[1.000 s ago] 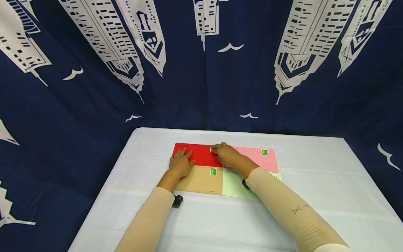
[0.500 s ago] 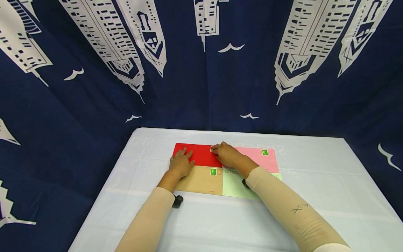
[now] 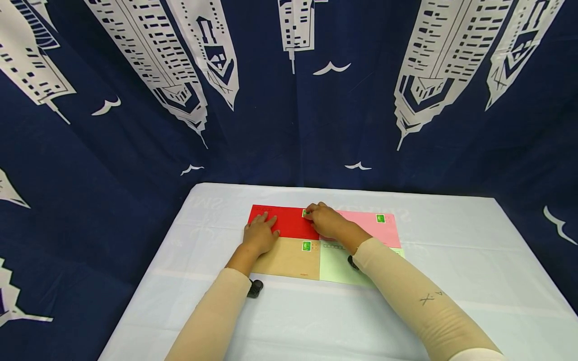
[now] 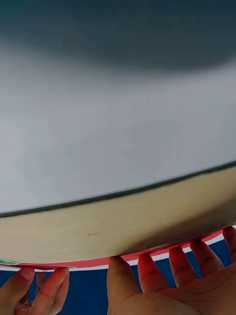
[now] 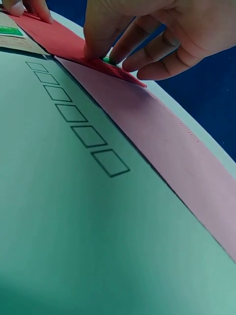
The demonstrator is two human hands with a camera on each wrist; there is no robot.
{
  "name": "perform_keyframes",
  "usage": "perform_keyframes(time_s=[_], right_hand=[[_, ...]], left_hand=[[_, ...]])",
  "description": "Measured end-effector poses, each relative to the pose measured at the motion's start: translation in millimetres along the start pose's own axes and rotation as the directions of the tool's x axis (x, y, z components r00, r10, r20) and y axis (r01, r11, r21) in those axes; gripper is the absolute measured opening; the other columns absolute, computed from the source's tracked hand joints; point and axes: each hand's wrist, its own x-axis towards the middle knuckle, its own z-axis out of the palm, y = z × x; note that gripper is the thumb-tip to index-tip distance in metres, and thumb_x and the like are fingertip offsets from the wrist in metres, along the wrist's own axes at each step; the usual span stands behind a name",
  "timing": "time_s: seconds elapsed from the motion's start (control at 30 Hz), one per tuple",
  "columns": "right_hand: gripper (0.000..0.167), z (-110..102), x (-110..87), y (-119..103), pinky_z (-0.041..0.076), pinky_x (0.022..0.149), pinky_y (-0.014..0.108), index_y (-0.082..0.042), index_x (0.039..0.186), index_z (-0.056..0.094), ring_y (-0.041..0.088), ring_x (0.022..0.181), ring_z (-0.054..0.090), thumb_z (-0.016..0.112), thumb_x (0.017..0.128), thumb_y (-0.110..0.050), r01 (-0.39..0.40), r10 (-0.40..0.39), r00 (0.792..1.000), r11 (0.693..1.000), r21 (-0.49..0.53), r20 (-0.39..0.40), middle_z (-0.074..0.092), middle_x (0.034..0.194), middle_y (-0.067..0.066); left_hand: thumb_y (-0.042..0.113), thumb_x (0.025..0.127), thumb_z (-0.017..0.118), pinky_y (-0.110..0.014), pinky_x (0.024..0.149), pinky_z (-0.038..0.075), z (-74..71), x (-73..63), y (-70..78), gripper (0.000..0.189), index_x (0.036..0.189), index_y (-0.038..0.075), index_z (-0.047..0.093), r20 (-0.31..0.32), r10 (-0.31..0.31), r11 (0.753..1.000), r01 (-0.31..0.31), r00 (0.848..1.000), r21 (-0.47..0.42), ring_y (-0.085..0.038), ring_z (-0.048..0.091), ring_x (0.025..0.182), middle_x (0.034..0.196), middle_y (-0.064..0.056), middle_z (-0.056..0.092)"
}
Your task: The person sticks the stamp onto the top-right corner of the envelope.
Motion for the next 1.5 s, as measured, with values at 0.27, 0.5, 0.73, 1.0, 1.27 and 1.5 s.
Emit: perform_keyframes(time_s=[0.27, 0.5, 0.73, 1.0, 1.27, 1.5], right_hand=[[0.039, -1, -1.1, -1, 0.048, 0.111, 0.039, -0.006, 0.135, 0.065, 0.030, 0.124, 0.053, 0.064, 0.097, -0.011, -0.002, 0.002, 1.000, 1.000, 0.002, 0.001, 0.058, 0.141, 0.011], [0.041, -1, -0.7, 0, 0.048, 0.111, 0.042, -0.009, 0.138, 0.063, 0.030, 0.125, 0.052, 0.065, 0.097, -0.012, -0.020, 0.020, 1.000, 1.000, 0.010, 0.009, 0.057, 0.142, 0.011], [0.040, -4, -0.1, -1, 0.049, 0.109, 0.040, -0.009, 0.137, 0.064, 0.030, 0.122, 0.053, 0.066, 0.097, -0.013, -0.029, 0.029, 0.999, 0.998, 0.047, 0.013, 0.059, 0.140, 0.011], [0.028, -7, 3.7, 1, 0.051, 0.106, 0.044, -0.005, 0.122, 0.073, 0.035, 0.114, 0.061, 0.060, 0.097, -0.006, 0.003, 0.002, 0.999, 0.996, 0.094, -0.054, 0.066, 0.127, 0.015], [0.024, -5, 15.8, 5, 0.052, 0.106, 0.041, -0.004, 0.117, 0.074, 0.030, 0.109, 0.063, 0.061, 0.096, -0.005, -0.065, 0.074, 0.996, 0.984, 0.163, -0.051, 0.070, 0.121, 0.014], [0.016, -3, 25.6, 7, 0.055, 0.099, 0.038, -0.006, 0.105, 0.075, 0.026, 0.098, 0.061, 0.063, 0.095, -0.005, -0.086, 0.098, 0.993, 0.984, 0.156, -0.072, 0.071, 0.110, 0.011]], left_hand=[[0.037, 0.102, 0.056, -0.061, 0.122, 0.025, -0.3, -0.4, 0.7, 0.058, 0.155, 0.018, 0.042, 0.004, -0.004, 1.000, 0.004, 1.000, -0.001, -0.035, 0.024, 0.156, 0.166, -0.012, 0.030], [0.036, 0.102, 0.056, -0.062, 0.123, 0.024, -1.2, -1.5, 1.3, 0.058, 0.155, 0.018, 0.042, 0.005, -0.006, 1.000, 0.006, 1.000, -0.012, -0.035, 0.024, 0.156, 0.166, -0.013, 0.030], [0.036, 0.101, 0.057, -0.062, 0.123, 0.024, -0.8, -1.3, 1.5, 0.059, 0.155, 0.018, 0.042, 0.005, -0.008, 1.000, 0.008, 1.000, -0.008, -0.036, 0.024, 0.156, 0.166, -0.013, 0.030], [0.036, 0.101, 0.058, -0.062, 0.122, 0.025, -2.1, -2.3, 1.0, 0.059, 0.155, 0.017, 0.043, 0.002, -0.004, 1.000, 0.004, 1.000, -0.007, -0.036, 0.024, 0.155, 0.166, -0.012, 0.031], [0.036, 0.102, 0.057, -0.062, 0.122, 0.026, -3.3, -3.7, 1.9, 0.058, 0.155, 0.017, 0.044, -0.003, -0.001, 1.000, 0.001, 1.000, -0.004, -0.036, 0.025, 0.155, 0.166, -0.013, 0.032], [0.036, 0.102, 0.056, -0.062, 0.122, 0.026, -3.1, -3.2, 1.6, 0.058, 0.154, 0.017, 0.044, -0.004, 0.001, 1.000, -0.001, 1.000, 0.000, -0.036, 0.026, 0.155, 0.165, -0.013, 0.032]])
